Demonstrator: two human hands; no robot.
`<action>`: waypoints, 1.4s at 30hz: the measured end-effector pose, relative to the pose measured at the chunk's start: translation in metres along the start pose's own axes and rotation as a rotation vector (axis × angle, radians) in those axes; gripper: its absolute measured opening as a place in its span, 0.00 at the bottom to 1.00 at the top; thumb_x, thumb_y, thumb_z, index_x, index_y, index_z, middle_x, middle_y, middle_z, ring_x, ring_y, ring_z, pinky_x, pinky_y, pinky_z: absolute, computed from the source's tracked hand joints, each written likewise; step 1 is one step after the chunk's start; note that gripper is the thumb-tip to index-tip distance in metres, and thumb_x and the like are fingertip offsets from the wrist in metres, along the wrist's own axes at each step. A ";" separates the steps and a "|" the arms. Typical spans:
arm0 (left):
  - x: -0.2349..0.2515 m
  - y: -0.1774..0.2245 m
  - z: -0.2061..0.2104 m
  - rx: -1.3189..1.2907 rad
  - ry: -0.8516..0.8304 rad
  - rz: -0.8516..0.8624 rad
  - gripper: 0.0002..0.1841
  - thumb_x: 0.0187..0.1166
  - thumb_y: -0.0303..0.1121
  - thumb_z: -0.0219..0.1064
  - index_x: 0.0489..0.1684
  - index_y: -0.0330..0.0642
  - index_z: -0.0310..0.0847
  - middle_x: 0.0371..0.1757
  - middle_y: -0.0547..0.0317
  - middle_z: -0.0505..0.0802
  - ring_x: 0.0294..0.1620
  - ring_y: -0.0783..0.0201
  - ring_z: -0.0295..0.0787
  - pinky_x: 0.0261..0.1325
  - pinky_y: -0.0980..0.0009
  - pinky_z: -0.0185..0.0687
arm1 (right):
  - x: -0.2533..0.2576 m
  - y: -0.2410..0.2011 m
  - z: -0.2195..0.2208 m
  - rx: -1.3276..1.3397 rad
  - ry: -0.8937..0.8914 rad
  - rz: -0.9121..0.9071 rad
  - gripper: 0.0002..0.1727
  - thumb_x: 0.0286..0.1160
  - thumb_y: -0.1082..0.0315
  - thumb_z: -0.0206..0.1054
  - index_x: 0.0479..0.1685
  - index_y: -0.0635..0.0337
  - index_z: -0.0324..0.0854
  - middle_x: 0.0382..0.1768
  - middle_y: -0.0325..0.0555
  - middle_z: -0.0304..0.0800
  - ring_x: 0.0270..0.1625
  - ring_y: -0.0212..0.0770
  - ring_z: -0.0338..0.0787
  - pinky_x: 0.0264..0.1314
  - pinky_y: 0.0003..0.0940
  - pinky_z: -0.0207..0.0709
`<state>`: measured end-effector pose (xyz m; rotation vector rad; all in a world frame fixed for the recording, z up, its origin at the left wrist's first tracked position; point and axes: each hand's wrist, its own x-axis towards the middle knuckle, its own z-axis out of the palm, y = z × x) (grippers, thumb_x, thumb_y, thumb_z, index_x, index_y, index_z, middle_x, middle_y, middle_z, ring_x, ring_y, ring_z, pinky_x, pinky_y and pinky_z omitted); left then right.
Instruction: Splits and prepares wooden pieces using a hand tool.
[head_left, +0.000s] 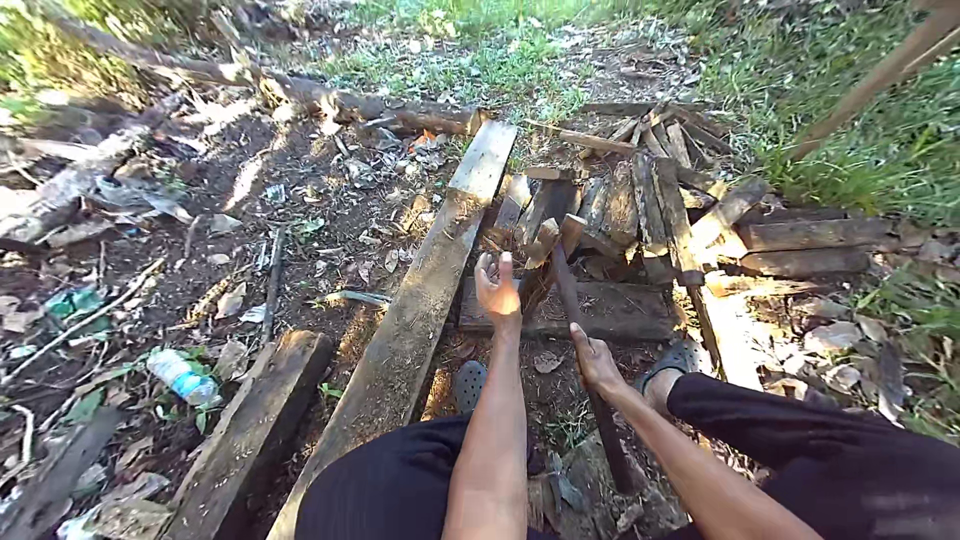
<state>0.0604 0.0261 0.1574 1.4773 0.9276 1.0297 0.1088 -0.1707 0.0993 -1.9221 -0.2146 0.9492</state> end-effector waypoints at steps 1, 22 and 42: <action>0.003 0.006 0.010 0.025 -0.050 0.049 0.43 0.76 0.70 0.62 0.87 0.54 0.66 0.78 0.54 0.83 0.73 0.56 0.84 0.72 0.51 0.83 | -0.003 0.002 0.003 -0.013 -0.006 -0.022 0.43 0.82 0.24 0.40 0.27 0.57 0.76 0.13 0.43 0.76 0.11 0.42 0.78 0.16 0.42 0.79; 0.066 0.026 -0.037 -0.237 0.277 0.051 0.38 0.91 0.64 0.34 0.72 0.43 0.78 0.62 0.57 0.92 0.61 0.63 0.90 0.65 0.59 0.84 | -0.057 -0.096 -0.041 -0.019 0.094 -0.438 0.43 0.81 0.24 0.40 0.36 0.57 0.81 0.15 0.42 0.79 0.13 0.40 0.81 0.19 0.41 0.82; 0.046 0.024 0.003 -0.196 -0.035 0.027 0.43 0.86 0.70 0.34 0.80 0.43 0.73 0.75 0.53 0.86 0.74 0.60 0.83 0.75 0.56 0.78 | 0.009 0.018 0.002 -0.153 -0.063 -0.131 0.47 0.76 0.19 0.37 0.27 0.55 0.79 0.17 0.44 0.77 0.17 0.45 0.80 0.23 0.48 0.79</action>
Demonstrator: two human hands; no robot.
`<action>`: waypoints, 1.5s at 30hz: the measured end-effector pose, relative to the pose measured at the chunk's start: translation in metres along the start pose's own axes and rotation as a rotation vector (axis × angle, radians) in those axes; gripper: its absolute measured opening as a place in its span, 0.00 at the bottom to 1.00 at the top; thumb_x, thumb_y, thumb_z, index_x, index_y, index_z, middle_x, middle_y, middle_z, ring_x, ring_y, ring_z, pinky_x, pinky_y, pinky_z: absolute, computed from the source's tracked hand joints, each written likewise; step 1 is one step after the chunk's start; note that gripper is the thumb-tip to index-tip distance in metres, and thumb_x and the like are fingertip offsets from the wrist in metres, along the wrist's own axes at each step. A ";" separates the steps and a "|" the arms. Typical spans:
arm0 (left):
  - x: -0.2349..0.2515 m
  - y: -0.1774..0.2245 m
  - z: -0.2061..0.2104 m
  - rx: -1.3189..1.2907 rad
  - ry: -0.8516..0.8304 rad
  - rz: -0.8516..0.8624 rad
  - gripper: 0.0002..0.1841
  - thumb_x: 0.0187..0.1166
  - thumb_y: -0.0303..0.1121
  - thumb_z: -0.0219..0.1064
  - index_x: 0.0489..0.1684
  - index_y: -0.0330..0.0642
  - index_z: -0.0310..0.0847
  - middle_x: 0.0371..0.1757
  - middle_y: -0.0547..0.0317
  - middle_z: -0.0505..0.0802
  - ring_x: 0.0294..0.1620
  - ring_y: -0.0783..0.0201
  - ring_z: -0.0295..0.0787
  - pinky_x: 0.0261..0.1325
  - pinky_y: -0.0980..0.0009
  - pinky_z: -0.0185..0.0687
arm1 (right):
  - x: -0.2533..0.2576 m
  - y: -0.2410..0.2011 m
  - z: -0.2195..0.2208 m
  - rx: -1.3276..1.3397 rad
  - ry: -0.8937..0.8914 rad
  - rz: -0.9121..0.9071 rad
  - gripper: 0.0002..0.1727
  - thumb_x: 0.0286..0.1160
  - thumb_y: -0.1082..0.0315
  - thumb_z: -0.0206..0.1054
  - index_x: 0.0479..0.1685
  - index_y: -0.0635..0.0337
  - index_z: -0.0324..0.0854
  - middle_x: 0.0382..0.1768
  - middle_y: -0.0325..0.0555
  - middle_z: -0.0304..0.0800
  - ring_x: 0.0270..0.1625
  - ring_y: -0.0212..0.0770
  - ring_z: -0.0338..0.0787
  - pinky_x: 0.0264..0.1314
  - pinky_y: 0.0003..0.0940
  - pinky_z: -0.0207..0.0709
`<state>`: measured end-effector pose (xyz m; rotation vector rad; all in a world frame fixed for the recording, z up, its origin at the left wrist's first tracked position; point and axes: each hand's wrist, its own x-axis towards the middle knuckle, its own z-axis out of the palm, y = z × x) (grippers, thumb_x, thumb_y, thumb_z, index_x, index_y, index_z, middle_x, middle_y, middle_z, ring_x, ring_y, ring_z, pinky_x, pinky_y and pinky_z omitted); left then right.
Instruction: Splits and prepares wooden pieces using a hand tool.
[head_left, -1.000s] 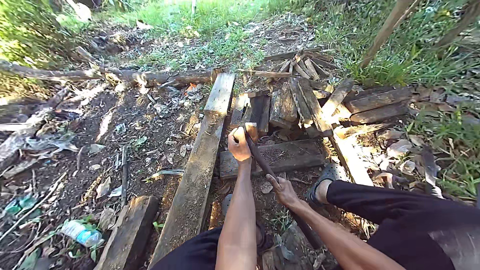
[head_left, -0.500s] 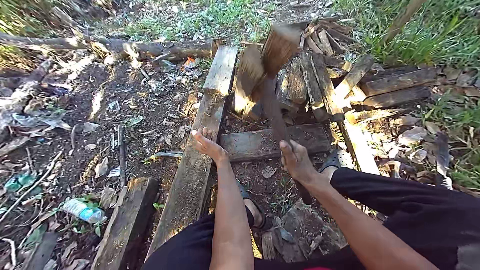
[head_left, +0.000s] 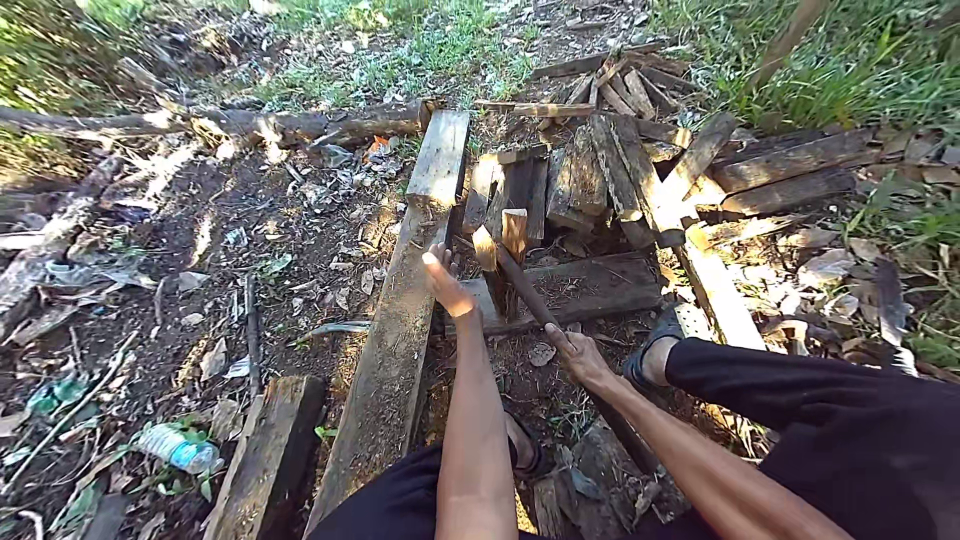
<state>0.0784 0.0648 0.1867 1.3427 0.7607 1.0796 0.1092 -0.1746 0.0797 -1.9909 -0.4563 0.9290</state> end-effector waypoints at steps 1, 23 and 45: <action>0.005 0.000 -0.003 -0.043 0.026 -0.018 0.42 0.88 0.69 0.34 0.80 0.43 0.73 0.74 0.53 0.87 0.73 0.60 0.84 0.74 0.55 0.79 | -0.006 -0.014 -0.004 0.033 -0.022 0.015 0.47 0.77 0.19 0.36 0.27 0.55 0.79 0.17 0.44 0.78 0.16 0.44 0.81 0.22 0.46 0.79; 0.008 -0.024 -0.009 0.016 -0.040 -0.043 0.38 0.94 0.56 0.29 0.81 0.31 0.67 0.77 0.42 0.83 0.76 0.57 0.81 0.76 0.58 0.76 | 0.002 -0.005 0.014 -0.015 -0.024 0.088 0.52 0.80 0.22 0.38 0.46 0.69 0.83 0.43 0.64 0.88 0.51 0.61 0.91 0.56 0.64 0.81; -0.004 -0.011 0.046 -0.086 -0.488 0.023 0.26 0.90 0.41 0.49 0.16 0.42 0.80 0.14 0.60 0.85 0.12 0.66 0.79 0.21 0.69 0.81 | 0.013 0.046 0.014 0.015 -0.281 0.115 0.50 0.74 0.17 0.38 0.46 0.56 0.86 0.30 0.50 0.89 0.32 0.48 0.91 0.41 0.54 0.87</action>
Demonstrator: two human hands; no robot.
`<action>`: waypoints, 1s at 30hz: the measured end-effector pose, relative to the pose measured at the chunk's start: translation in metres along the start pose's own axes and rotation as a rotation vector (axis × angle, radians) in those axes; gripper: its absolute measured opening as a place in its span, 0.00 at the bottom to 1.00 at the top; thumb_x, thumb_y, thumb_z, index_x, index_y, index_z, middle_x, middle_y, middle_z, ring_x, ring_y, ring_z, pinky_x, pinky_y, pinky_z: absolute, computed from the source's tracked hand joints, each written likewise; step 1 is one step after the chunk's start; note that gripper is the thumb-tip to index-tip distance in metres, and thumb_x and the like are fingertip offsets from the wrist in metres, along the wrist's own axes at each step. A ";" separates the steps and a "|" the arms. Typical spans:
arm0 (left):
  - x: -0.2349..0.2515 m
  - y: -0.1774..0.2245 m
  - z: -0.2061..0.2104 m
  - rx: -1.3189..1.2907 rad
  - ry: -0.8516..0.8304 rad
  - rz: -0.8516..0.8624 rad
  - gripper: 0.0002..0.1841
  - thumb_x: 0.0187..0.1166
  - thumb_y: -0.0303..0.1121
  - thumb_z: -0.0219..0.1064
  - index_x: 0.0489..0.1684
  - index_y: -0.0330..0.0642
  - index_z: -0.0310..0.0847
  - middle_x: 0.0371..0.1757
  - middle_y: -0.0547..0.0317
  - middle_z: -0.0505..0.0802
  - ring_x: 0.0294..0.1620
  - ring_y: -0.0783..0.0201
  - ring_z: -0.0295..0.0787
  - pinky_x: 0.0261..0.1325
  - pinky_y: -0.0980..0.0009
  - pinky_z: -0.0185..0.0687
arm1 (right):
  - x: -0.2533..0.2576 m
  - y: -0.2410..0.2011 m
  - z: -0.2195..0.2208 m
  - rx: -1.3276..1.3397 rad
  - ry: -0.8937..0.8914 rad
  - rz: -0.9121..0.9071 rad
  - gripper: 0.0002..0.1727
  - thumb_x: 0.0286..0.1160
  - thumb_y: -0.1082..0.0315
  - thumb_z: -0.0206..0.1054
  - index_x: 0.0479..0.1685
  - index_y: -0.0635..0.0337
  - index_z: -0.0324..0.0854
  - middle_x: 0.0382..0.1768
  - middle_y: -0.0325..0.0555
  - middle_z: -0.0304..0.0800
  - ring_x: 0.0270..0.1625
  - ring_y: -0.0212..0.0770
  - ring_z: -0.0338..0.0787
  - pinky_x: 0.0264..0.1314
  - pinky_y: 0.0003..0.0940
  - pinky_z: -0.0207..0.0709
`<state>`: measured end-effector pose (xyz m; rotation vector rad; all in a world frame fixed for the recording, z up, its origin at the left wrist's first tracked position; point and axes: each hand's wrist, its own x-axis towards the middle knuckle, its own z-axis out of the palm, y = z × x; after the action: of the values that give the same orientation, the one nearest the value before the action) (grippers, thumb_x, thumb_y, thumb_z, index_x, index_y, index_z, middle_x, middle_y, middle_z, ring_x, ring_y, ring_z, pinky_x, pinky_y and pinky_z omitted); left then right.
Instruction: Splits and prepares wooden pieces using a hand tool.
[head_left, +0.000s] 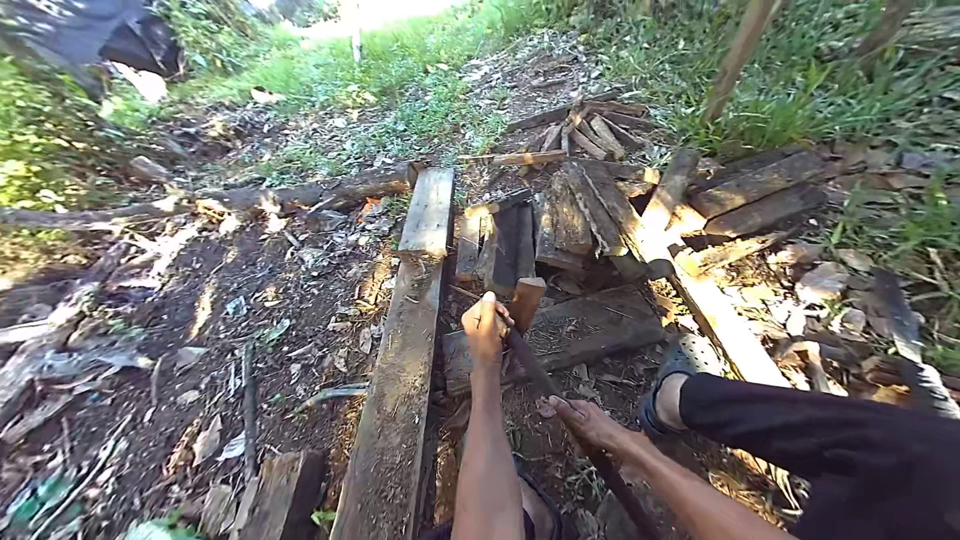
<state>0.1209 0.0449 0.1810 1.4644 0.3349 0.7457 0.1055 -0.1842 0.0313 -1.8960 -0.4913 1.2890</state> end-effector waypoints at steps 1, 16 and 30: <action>-0.002 -0.001 0.002 -0.020 0.020 0.001 0.25 0.90 0.40 0.49 0.17 0.42 0.79 0.13 0.61 0.83 0.12 0.68 0.77 0.20 0.70 0.80 | 0.000 -0.005 -0.008 -0.019 0.031 0.004 0.51 0.75 0.18 0.38 0.49 0.57 0.88 0.38 0.53 0.92 0.43 0.52 0.92 0.52 0.59 0.84; -0.011 0.004 -0.010 0.039 0.147 0.041 0.21 0.85 0.31 0.52 0.17 0.37 0.80 0.16 0.64 0.81 0.17 0.72 0.76 0.24 0.73 0.76 | 0.036 -0.228 -0.064 -0.173 0.831 -0.758 0.36 0.78 0.36 0.64 0.57 0.66 0.87 0.55 0.64 0.90 0.58 0.60 0.90 0.65 0.61 0.81; -0.042 -0.007 -0.022 -0.053 0.145 0.185 0.24 0.87 0.37 0.54 0.12 0.41 0.74 0.12 0.64 0.77 0.12 0.70 0.71 0.19 0.72 0.70 | 0.050 -0.217 -0.107 -0.490 0.844 -0.638 0.40 0.81 0.33 0.56 0.30 0.69 0.82 0.27 0.69 0.85 0.34 0.71 0.87 0.35 0.75 0.72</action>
<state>0.0782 0.0358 0.1616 1.4067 0.2897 1.0060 0.2459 -0.0556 0.1894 -2.1843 -0.8888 -0.0906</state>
